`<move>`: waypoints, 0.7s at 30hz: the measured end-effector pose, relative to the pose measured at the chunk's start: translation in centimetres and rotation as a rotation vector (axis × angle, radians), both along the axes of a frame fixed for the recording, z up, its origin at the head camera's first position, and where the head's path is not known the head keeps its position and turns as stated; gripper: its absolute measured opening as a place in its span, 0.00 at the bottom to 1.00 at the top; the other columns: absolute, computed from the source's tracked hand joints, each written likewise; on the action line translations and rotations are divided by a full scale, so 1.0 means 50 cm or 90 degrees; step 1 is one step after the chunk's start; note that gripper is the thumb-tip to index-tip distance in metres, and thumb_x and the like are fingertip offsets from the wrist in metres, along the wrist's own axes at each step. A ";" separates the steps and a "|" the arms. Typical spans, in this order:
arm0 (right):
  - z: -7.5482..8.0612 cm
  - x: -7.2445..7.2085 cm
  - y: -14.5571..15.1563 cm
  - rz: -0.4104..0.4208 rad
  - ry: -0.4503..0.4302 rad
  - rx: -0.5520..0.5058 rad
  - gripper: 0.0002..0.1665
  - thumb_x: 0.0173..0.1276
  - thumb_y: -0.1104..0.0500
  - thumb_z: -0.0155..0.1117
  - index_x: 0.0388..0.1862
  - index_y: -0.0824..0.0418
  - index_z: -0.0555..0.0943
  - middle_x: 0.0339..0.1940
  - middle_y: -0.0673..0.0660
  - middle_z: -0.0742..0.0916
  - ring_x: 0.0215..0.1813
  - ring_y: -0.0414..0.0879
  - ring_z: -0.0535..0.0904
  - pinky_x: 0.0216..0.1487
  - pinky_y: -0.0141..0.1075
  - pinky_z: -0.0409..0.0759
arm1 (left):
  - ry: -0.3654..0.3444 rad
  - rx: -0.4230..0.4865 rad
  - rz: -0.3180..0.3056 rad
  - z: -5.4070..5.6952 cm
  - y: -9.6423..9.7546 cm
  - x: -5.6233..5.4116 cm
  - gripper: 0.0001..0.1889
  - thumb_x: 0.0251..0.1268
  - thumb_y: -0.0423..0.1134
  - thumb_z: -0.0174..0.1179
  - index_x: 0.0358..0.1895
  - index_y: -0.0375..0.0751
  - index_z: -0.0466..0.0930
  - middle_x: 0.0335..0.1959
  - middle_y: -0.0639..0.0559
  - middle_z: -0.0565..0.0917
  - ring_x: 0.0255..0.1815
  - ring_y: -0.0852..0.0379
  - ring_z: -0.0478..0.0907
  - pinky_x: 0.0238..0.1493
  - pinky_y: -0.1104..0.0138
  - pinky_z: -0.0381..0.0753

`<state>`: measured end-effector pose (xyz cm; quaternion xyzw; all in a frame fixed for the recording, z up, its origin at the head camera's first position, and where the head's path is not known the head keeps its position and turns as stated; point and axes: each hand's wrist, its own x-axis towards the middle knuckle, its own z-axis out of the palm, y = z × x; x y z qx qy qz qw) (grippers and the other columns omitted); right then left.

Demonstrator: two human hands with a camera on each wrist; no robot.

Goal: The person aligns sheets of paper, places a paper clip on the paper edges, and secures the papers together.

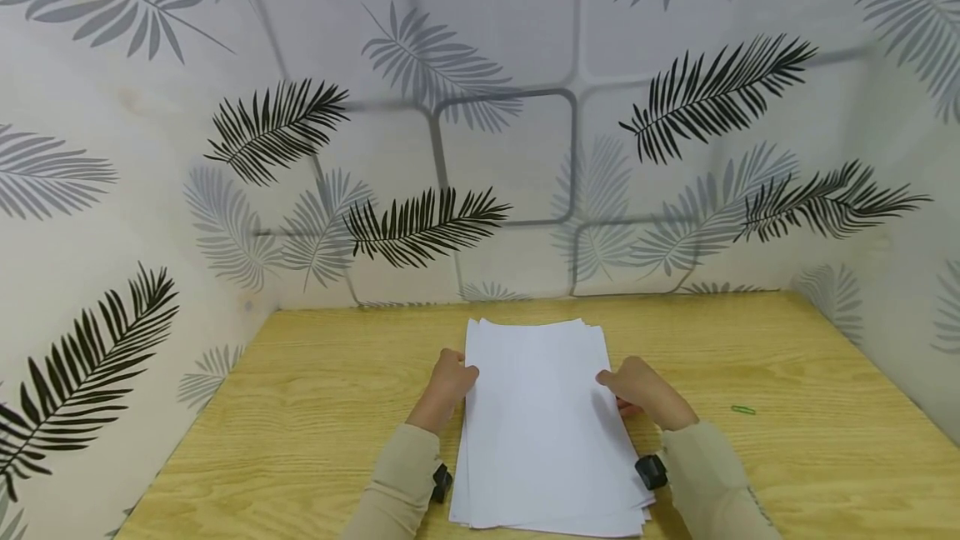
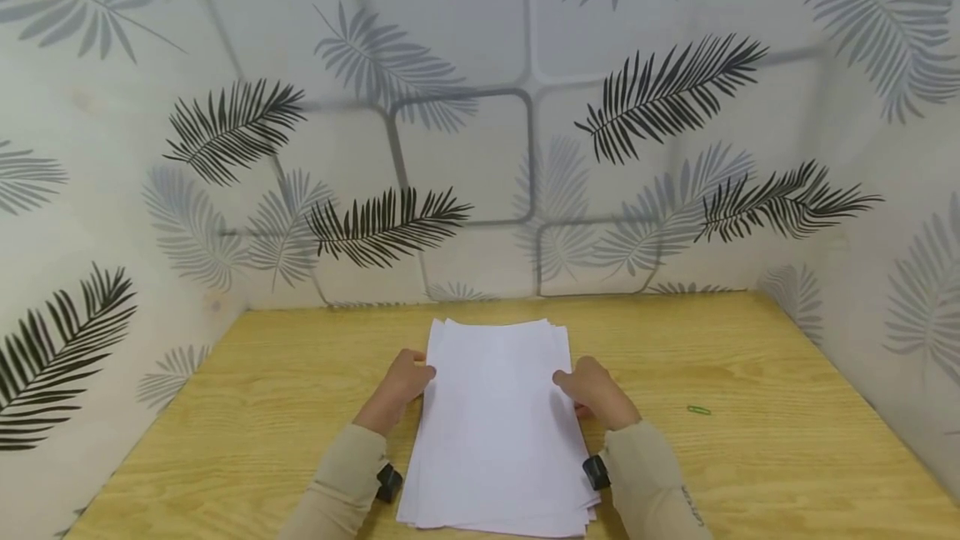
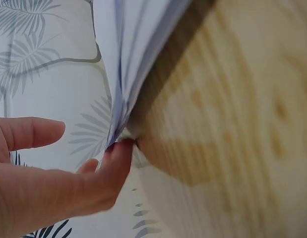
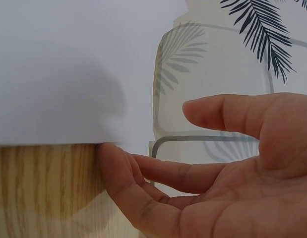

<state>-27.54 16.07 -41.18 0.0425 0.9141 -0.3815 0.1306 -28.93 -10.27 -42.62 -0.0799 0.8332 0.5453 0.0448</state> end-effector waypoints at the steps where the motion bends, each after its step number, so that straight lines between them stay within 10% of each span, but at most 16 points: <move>1: 0.000 0.000 0.000 0.001 0.000 -0.001 0.18 0.70 0.58 0.54 0.36 0.76 0.72 0.23 0.58 0.73 0.25 0.47 0.73 0.28 0.33 0.79 | -0.002 0.002 0.001 -0.001 0.000 0.000 0.24 0.66 0.29 0.48 0.62 0.19 0.57 0.62 0.24 0.65 0.65 0.32 0.64 0.61 0.46 0.67; 21: 0.001 0.000 0.002 0.012 0.003 -0.007 0.17 0.70 0.57 0.53 0.33 0.73 0.71 0.23 0.57 0.72 0.25 0.46 0.71 0.27 0.32 0.76 | -0.002 -0.008 -0.098 0.001 0.009 0.016 0.23 0.64 0.22 0.40 0.61 0.13 0.58 0.62 0.23 0.64 0.65 0.31 0.61 0.64 0.43 0.61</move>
